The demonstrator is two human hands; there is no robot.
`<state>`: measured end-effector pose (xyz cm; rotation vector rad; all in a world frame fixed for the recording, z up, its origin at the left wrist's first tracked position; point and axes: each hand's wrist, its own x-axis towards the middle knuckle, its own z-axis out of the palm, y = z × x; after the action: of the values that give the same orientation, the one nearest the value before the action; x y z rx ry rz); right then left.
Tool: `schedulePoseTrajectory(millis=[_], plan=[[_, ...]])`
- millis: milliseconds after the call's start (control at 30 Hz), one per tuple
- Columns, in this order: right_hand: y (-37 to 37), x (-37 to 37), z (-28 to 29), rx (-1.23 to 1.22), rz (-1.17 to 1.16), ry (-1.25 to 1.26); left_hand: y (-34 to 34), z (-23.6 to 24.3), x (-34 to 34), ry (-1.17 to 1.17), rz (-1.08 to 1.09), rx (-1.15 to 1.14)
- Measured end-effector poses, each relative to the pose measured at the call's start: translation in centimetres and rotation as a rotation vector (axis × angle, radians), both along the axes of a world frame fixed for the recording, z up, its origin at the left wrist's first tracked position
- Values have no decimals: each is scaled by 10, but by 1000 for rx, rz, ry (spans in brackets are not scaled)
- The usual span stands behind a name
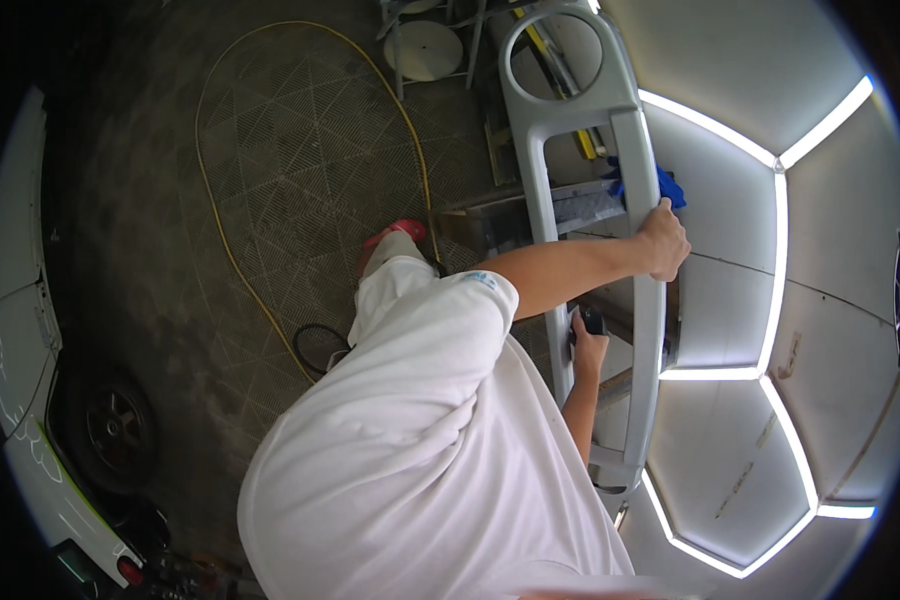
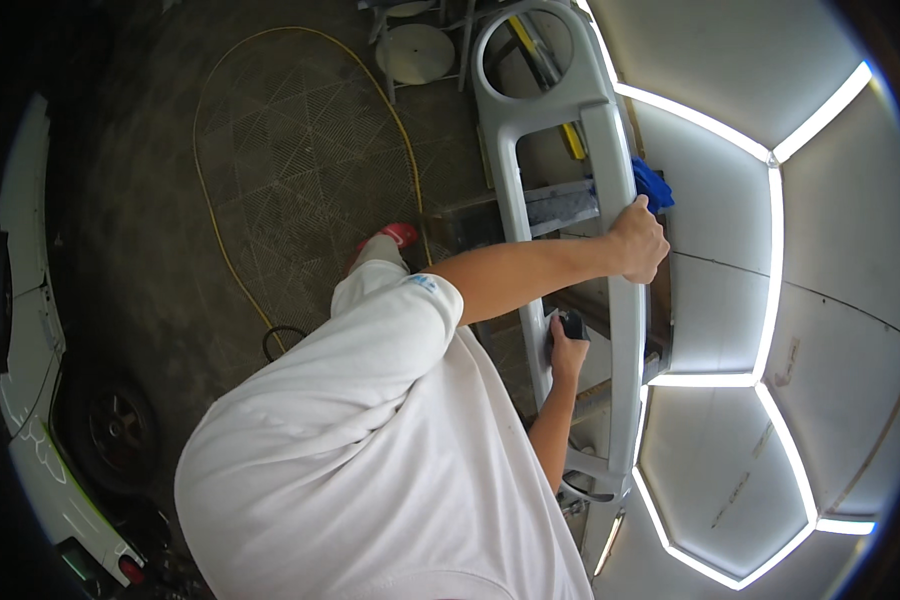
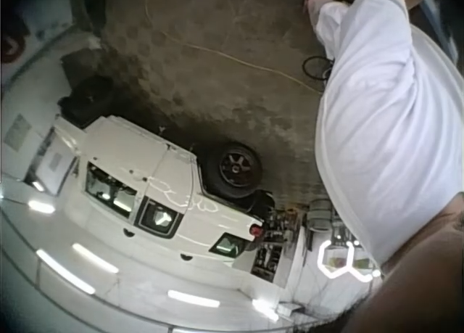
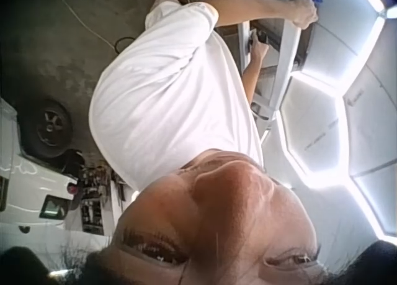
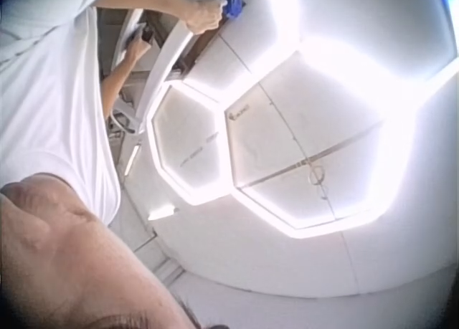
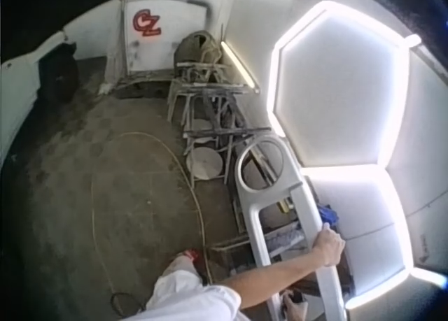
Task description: Sanding a car bumper component with a sanding block and water for surface preparation.
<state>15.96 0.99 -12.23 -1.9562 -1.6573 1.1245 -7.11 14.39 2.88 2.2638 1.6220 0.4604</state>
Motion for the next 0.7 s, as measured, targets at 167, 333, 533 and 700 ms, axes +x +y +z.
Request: schedulePoseTrajectory(millis=[167, 333, 533, 700], plan=[[7, -9, -1, -57, -159, -59, -1, -1, -2, -2, 0, 5], [-3, 3, 10, -73, 18, 34, -7, -1, -2, -18, 2, -5], [-2, -11, 7, -14, -106, -11, -13, -4, -7, -66, 19, 83], [-12, -22, 27, 115, 150, 65, -24, 0, -18, -68, 25, 109]])
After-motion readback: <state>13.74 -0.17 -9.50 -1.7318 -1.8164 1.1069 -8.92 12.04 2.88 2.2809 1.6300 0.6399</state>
